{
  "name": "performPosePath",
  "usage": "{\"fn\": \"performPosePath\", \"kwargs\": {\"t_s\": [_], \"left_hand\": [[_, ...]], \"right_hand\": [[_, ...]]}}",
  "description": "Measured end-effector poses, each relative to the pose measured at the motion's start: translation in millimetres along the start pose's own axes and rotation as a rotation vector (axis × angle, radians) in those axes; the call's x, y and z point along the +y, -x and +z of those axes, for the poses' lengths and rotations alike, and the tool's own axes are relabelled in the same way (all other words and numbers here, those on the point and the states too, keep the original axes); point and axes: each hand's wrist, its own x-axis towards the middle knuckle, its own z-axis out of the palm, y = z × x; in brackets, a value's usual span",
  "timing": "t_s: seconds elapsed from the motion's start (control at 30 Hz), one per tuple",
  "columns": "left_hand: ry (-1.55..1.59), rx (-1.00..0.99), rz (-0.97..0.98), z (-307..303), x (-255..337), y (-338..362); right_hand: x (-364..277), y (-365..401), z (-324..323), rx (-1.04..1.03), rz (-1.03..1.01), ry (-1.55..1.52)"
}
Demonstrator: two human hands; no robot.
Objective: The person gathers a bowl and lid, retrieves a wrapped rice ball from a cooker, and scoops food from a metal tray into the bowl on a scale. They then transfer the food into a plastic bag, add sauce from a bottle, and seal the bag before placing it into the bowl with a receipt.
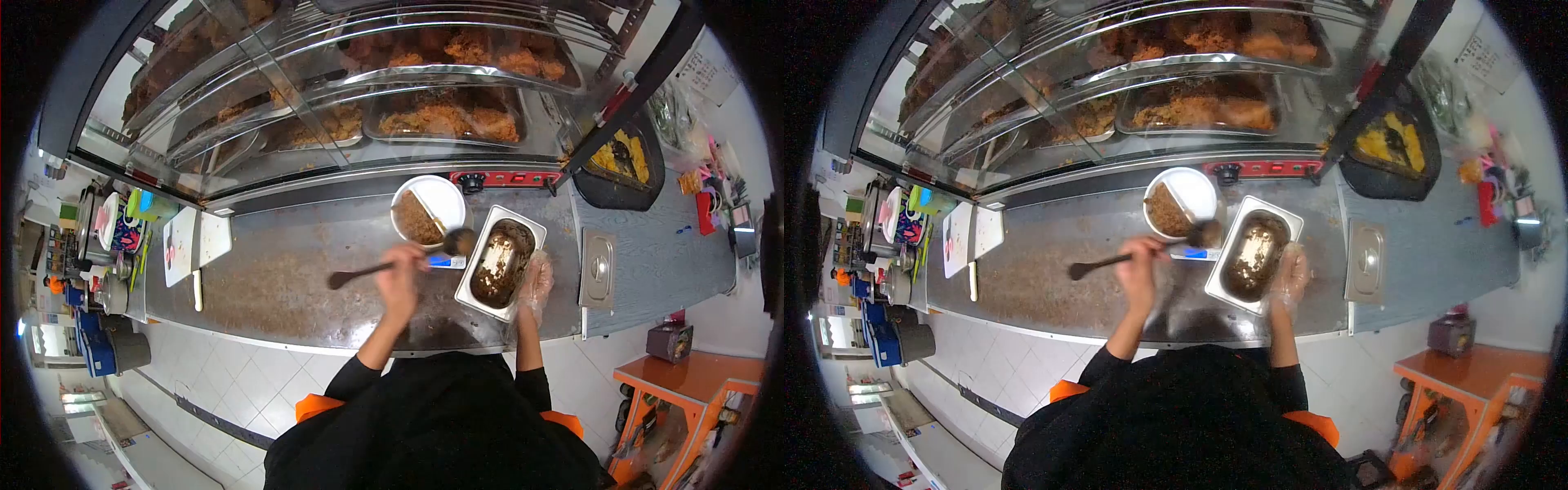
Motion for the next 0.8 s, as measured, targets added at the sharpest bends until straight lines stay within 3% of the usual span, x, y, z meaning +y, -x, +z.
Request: {"fn": "performPosePath", "kwargs": {"t_s": [0.03,0.1,0.17,0.23,0.27,0.3,0.37,0.43,0.5,0.57,0.6,0.67,0.77,0.8], "left_hand": [[-0.064,-0.168,-0.025,9.7,-2.0,8.4],[-0.563,-0.666,0.154,20.8,-9.2,12.9],[-0.518,-0.832,0.070,35.9,-10.5,21.3],[-0.642,-0.885,0.097,38.4,-14.6,30.3],[-0.764,-0.947,0.111,38.5,-16.2,32.7],[-0.771,-0.932,0.116,38.2,-16.3,33.9],[-0.806,-0.936,0.154,37.1,-16.3,37.5],[-0.809,-0.879,0.202,35.8,-19.8,41.6],[-0.797,-0.852,0.279,34.5,-22.9,44.5],[-0.810,-0.841,0.315,34.9,-20.4,44.3],[-0.823,-0.844,0.345,34.3,-19.2,43.7],[-0.826,-0.812,0.355,32.7,-19.0,46.3],[-0.826,-0.785,0.355,28.5,-16.1,47.1],[-0.822,-0.791,0.351,27.1,-15.4,47.4]], "right_hand": [[-2.1,0.5,0.4,-0.016,0.003,0.032],[-2.0,-0.7,0.9,-0.027,0.046,0.000],[-3.8,-5.1,1.1,-0.043,0.085,-0.033],[-14.1,-12.5,-2.6,0.012,-0.327,0.351],[-67.1,-2.8,-0.1,0.033,-0.273,0.593],[-88.7,-3.5,4.3,0.024,-0.286,0.588],[-112.3,-10.3,16.4,0.032,-0.802,0.902],[-117.9,-29.6,41.5,-0.372,-1.081,0.664],[-103.5,-40.8,85.1,-0.731,-1.151,0.514],[-94.8,-28.3,133.0,-0.885,-1.027,0.577],[-100.3,-24.0,143.8,-0.891,-1.042,0.574],[-107.8,-17.2,158.5,-0.961,-1.446,1.085],[-115.8,-14.2,162.0,-1.016,-1.359,1.316],[-109.0,-19.4,161.1,-0.916,-1.290,1.132]]}}
